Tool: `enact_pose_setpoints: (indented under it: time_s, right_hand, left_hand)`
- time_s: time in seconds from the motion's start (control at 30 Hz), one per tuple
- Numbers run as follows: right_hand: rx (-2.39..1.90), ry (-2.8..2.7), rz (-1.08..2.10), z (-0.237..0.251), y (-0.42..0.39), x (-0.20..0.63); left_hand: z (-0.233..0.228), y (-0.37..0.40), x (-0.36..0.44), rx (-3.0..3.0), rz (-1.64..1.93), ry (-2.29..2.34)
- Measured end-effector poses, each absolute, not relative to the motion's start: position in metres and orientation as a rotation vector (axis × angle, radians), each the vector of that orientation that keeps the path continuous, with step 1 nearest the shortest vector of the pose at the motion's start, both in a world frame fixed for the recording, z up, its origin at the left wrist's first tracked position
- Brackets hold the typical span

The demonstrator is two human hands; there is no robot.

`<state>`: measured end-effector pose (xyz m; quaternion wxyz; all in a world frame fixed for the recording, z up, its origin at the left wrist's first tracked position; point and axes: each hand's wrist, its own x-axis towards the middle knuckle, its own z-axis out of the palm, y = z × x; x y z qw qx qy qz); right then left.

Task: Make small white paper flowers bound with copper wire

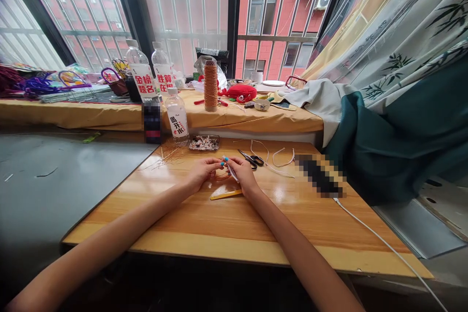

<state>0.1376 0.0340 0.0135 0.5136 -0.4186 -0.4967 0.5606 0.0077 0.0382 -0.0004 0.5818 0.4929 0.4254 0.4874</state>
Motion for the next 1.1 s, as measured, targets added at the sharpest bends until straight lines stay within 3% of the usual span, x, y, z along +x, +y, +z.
enact_pose_setpoints:
  time_s: [0.23, 0.43, 0.73, 1.1]
  right_hand:
    - [-1.148, -1.491, 0.976, 0.0105, 0.0343, 0.1383]
    - [-1.224, -1.609, 0.782, 0.0070, 0.0357, 0.1410]
    - [-1.281, -1.566, 0.813, 0.0059, 0.0382, 0.1432]
    - [-1.257, -1.585, 0.847, 0.0071, 0.0379, 0.1421]
  left_hand:
    - [0.0007, 0.0368, 0.0058, 1.722, 1.226, 1.270]
    - [0.0016, 0.0360, 0.0052, 1.815, 1.245, 1.331]
    - [0.0035, 0.0360, 0.0067, 1.374, 1.145, 1.090]
    - [0.0049, 0.0343, 0.0077, 1.361, 1.156, 1.064]
